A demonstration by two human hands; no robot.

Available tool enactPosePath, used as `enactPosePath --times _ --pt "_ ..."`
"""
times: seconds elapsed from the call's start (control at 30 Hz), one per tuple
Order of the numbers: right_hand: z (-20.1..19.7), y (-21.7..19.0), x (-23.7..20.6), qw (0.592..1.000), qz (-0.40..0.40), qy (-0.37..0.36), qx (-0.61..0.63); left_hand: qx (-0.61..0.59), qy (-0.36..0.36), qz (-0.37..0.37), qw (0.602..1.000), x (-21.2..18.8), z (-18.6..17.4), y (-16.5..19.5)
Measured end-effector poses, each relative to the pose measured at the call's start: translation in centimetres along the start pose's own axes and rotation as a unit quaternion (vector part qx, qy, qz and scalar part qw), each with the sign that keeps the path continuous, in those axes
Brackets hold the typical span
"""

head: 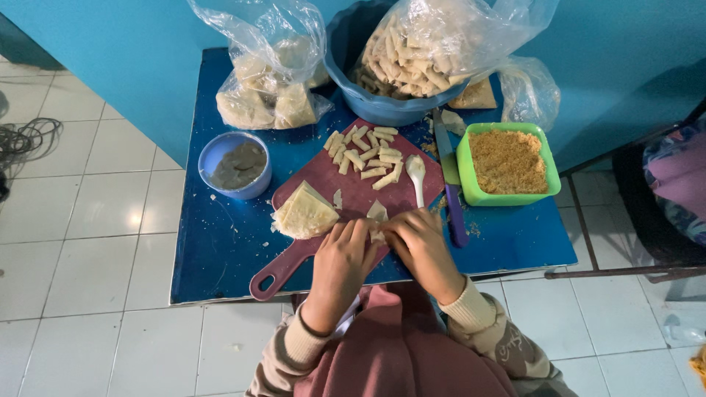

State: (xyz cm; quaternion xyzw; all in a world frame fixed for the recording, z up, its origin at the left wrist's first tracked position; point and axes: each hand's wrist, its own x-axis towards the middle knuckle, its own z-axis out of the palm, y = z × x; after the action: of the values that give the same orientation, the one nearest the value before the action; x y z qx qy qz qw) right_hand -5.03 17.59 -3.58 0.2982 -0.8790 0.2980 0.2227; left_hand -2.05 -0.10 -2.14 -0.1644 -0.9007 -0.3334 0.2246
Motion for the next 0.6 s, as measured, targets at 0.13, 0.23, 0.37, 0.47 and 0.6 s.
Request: enactPosePath --times 0.13,0.23,0.37,0.47,0.6 --pt "0.0 -0.1 0.2 1.0 -0.009 0.008 -0.018 0.005 -0.012 0.062 0.998 0.1 -1.0 -0.7" --pt "-0.2 -0.2 0.4 0.999 -0.015 0.004 -0.035 0.027 -0.004 0.095 0.995 0.4 -1.0 -0.9" --pt "-1.0 -0.2 0.5 0.997 -0.067 -0.012 -0.037 0.056 -0.018 0.127 0.99 0.4 -0.9 -1.4" --pt "-1.3 0.3 0.6 0.996 -0.087 -0.021 -0.025 0.077 -0.026 0.125 0.989 0.6 -0.7 -1.5" --pt "-0.3 1.1 0.9 0.999 -0.029 -0.029 0.001 0.008 0.007 0.054 0.998 1.1 -0.3 -1.0"
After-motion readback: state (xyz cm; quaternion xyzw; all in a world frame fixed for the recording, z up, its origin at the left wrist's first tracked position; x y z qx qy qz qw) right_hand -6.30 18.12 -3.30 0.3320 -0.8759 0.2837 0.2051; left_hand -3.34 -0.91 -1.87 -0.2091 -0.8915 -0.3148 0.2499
